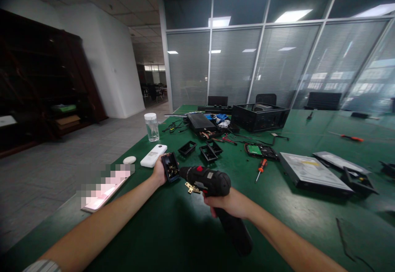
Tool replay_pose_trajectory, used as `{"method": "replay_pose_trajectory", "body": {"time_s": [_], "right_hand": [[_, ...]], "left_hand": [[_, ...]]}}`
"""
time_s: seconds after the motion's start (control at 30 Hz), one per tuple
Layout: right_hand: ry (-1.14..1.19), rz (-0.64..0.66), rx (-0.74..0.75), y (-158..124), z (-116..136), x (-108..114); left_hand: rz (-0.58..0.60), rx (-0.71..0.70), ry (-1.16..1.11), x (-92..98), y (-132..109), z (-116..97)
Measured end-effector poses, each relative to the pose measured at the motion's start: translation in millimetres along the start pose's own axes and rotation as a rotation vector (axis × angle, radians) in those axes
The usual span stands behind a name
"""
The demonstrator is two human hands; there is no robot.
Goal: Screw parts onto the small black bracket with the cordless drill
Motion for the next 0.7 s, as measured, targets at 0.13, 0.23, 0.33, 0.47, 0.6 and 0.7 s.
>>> {"method": "replay_pose_trajectory", "body": {"time_s": [0.13, 0.23, 0.33, 0.47, 0.6, 0.7], "right_hand": [[-0.006, -0.008, -0.009, 0.3, -1.7, 1.2], [-0.009, -0.006, 0.003, 1.1, -2.4, 1.7], [-0.013, -0.009, 0.002, 1.5, -3.0, 1.7], [-0.036, -0.015, -0.005, 1.1, -1.8, 0.9], [-0.031, -0.01, 0.002, 0.3, 0.9, -0.6], [-0.018, -0.012, -0.003, 0.2, -0.2, 0.1]], "left_hand": [[-0.007, -0.014, 0.002, 1.0, -0.5, -0.4], [-0.021, -0.033, 0.002, 1.4, -1.5, -1.6], [-0.023, -0.036, 0.007, 0.9, -2.1, -1.9], [0.003, -0.017, 0.002, -0.3, -0.8, -0.5], [0.0, -0.009, 0.001, 1.0, 1.0, 0.6], [0.008, -0.028, 0.015, 0.9, 1.8, -0.2]]}}
Point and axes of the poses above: each hand's wrist, its own y-axis towards the middle knuckle, its own x-axis out of the back of the hand, z = x × y, the point moved 7 cm from there along y, towards the middle knuckle, and after that the axes turned 13 degrees about y, right-handed, at the moved point
